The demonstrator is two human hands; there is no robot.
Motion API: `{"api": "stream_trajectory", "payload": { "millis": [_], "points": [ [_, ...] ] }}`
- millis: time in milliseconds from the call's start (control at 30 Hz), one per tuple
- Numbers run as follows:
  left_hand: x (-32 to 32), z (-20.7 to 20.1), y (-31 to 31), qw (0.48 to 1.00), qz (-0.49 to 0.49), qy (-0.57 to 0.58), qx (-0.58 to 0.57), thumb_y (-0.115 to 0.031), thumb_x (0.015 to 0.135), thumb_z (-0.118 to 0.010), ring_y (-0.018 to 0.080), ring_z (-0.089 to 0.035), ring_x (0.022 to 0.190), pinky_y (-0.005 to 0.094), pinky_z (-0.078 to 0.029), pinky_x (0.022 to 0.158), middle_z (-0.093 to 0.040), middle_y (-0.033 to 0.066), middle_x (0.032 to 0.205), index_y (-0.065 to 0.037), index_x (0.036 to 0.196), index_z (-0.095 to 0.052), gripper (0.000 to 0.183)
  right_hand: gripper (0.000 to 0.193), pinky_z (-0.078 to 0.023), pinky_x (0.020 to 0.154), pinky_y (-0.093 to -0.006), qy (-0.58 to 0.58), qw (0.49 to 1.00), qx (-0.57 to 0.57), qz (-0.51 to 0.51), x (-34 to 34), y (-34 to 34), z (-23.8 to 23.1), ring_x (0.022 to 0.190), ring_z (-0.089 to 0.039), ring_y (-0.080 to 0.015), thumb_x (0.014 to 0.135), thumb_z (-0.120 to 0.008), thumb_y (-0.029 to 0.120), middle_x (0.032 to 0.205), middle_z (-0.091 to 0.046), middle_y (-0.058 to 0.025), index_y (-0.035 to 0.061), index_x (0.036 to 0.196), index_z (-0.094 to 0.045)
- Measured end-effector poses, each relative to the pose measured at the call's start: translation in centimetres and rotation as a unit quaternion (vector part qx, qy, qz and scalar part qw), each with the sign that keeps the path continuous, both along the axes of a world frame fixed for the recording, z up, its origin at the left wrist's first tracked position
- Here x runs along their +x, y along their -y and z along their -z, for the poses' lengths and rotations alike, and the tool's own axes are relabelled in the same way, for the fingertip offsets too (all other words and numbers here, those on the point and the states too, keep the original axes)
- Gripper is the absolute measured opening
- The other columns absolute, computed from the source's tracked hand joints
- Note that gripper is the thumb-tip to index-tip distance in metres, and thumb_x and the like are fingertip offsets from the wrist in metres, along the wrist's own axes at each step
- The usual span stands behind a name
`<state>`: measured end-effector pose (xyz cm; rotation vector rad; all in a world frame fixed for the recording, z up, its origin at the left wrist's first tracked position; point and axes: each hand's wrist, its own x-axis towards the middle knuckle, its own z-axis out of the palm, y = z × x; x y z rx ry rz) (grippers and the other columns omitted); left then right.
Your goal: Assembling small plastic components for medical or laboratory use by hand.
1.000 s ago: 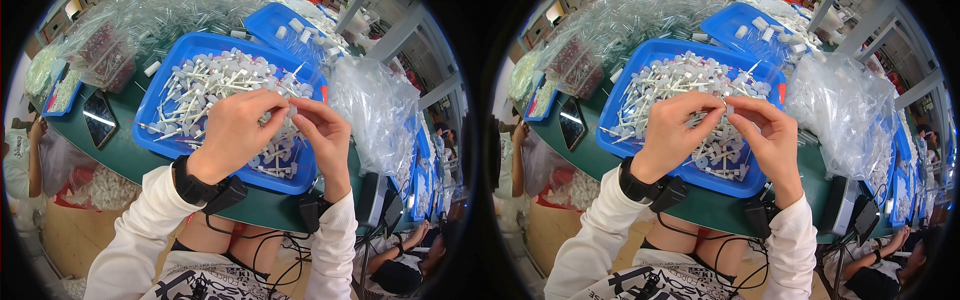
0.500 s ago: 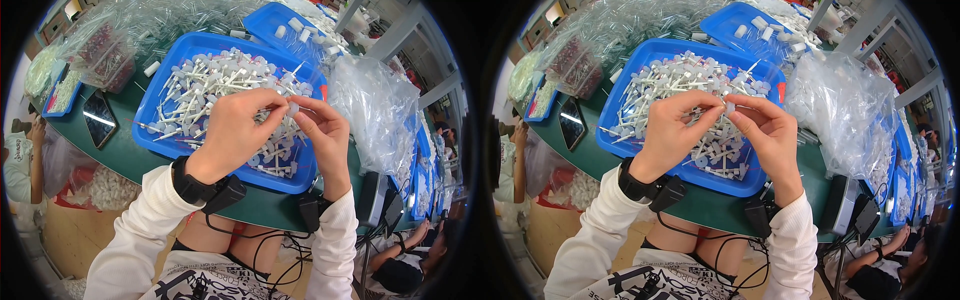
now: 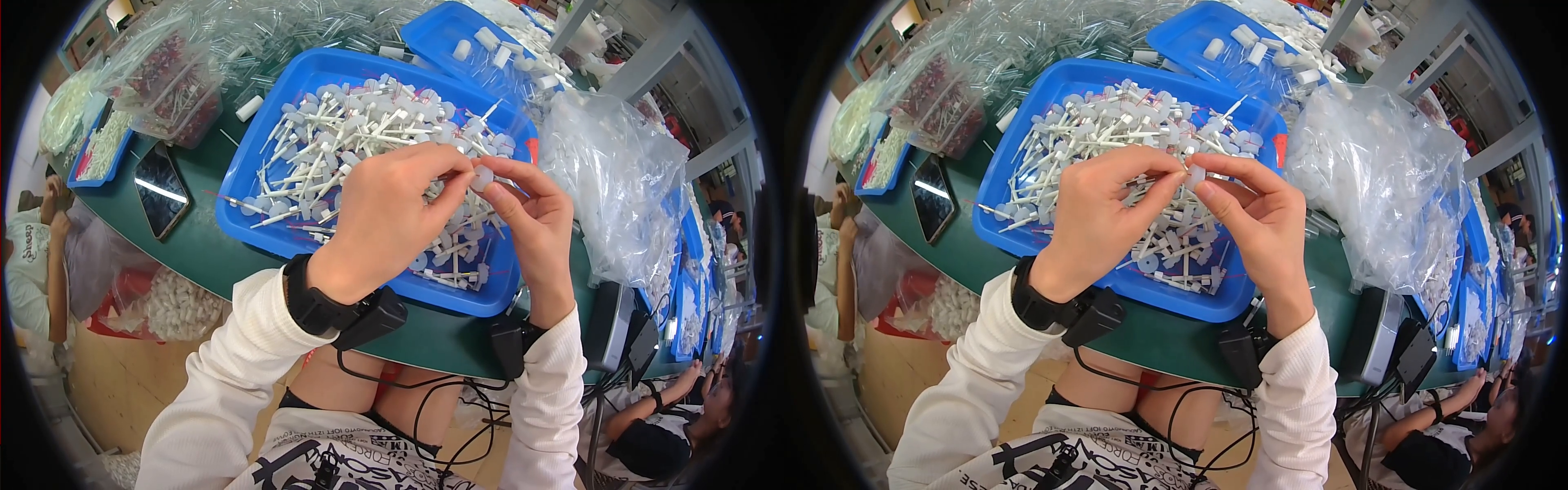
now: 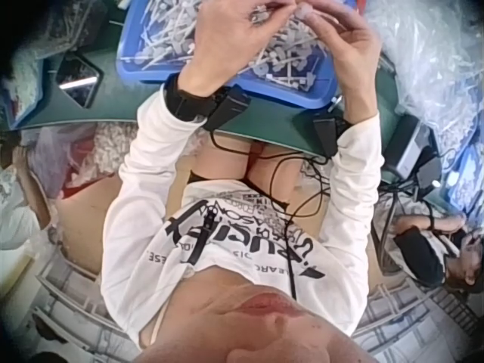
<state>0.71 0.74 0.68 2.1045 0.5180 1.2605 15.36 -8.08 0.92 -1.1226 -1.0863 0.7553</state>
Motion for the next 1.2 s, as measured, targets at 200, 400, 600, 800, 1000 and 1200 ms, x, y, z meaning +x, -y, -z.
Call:
{"api": "stream_trajectory", "payload": {
  "millis": [200, 400, 600, 800, 1000, 1200],
  "points": [
    [0.0, -0.1, 0.2, 1.0, -0.023, -0.01, 0.01, -0.004, 0.076, -0.067, 0.0195, -0.066, 0.071, 0.0261, -0.05, 0.06, -0.068, 0.0093, 0.081, -0.002, 0.085, -0.067, 0.009, 0.026, -0.049, 0.083, -0.0266, 0.009, 1.0, -0.006, 0.004, -0.1, 0.1, -0.2, 0.098, -0.062, -0.0182, 0.082, -0.064, 0.0, 0.109, -0.063, -0.0131, -0.0033, 0.107, -0.061],
    [-0.1, -0.1, 0.1, 0.999, -0.001, -0.013, 0.031, -0.003, 0.076, -0.067, 0.02, -0.066, 0.07, 0.0262, -0.05, 0.061, -0.067, 0.0093, 0.08, -0.002, 0.085, -0.067, 0.009, 0.025, -0.05, 0.082, -0.0262, 0.015, 1.0, -0.003, 0.005, 0.0, 0.1, -0.2, 0.097, -0.062, -0.0179, 0.082, -0.064, 0.0, 0.108, -0.063, -0.0129, -0.0035, 0.107, -0.061],
    [0.0, 0.1, 0.0, 1.0, -0.003, -0.008, 0.015, -0.003, 0.076, -0.067, 0.018, -0.065, 0.067, 0.0253, -0.048, 0.056, -0.067, 0.0084, 0.079, -0.002, 0.084, -0.067, 0.009, 0.025, -0.05, 0.081, -0.0257, 0.03, 0.999, -0.007, 0.007, -0.2, 0.1, -0.3, 0.097, -0.062, -0.0175, 0.082, -0.063, -0.002, 0.108, -0.063, -0.0129, -0.0039, 0.107, -0.061],
    [0.1, 0.1, -0.1, 1.0, 0.002, -0.004, 0.014, -0.004, 0.076, -0.067, 0.0168, -0.064, 0.066, 0.0246, -0.047, 0.054, -0.067, 0.0079, 0.078, -0.002, 0.083, -0.067, 0.007, 0.025, -0.05, 0.081, -0.0255, 0.026, 1.0, -0.008, 0.003, -0.2, 0.1, -0.3, 0.097, -0.062, -0.0172, 0.082, -0.062, -0.003, 0.107, -0.063, -0.0129, -0.0038, 0.107, -0.061],
    [0.1, 0.0, -0.2, 0.999, 0.048, -0.018, 0.01, -0.002, 0.08, -0.061, 0.0168, -0.061, 0.065, 0.0237, -0.045, 0.055, -0.064, 0.0092, 0.078, -0.001, 0.092, -0.065, 0.012, 0.024, -0.05, 0.081, -0.0255, 0.022, 1.0, -0.015, 0.012, 0.1, 0.0, -0.2, 0.097, -0.062, -0.0163, 0.082, -0.063, -0.002, 0.107, -0.064, -0.0123, -0.0037, 0.106, -0.062],
    [0.3, 0.3, -0.4, 0.994, 0.072, 0.015, 0.079, 0.0, 0.082, -0.058, 0.0154, -0.056, 0.061, 0.0249, -0.044, 0.055, -0.062, 0.0083, 0.078, 0.0, 0.097, -0.064, 0.016, 0.025, -0.049, 0.082, -0.0252, 0.025, 0.999, 0.013, 0.026, 0.8, 0.2, -0.5, 0.097, -0.061, -0.0146, 0.082, -0.063, -0.002, 0.106, -0.064, -0.0113, -0.0031, 0.107, -0.062]
  ]
}}
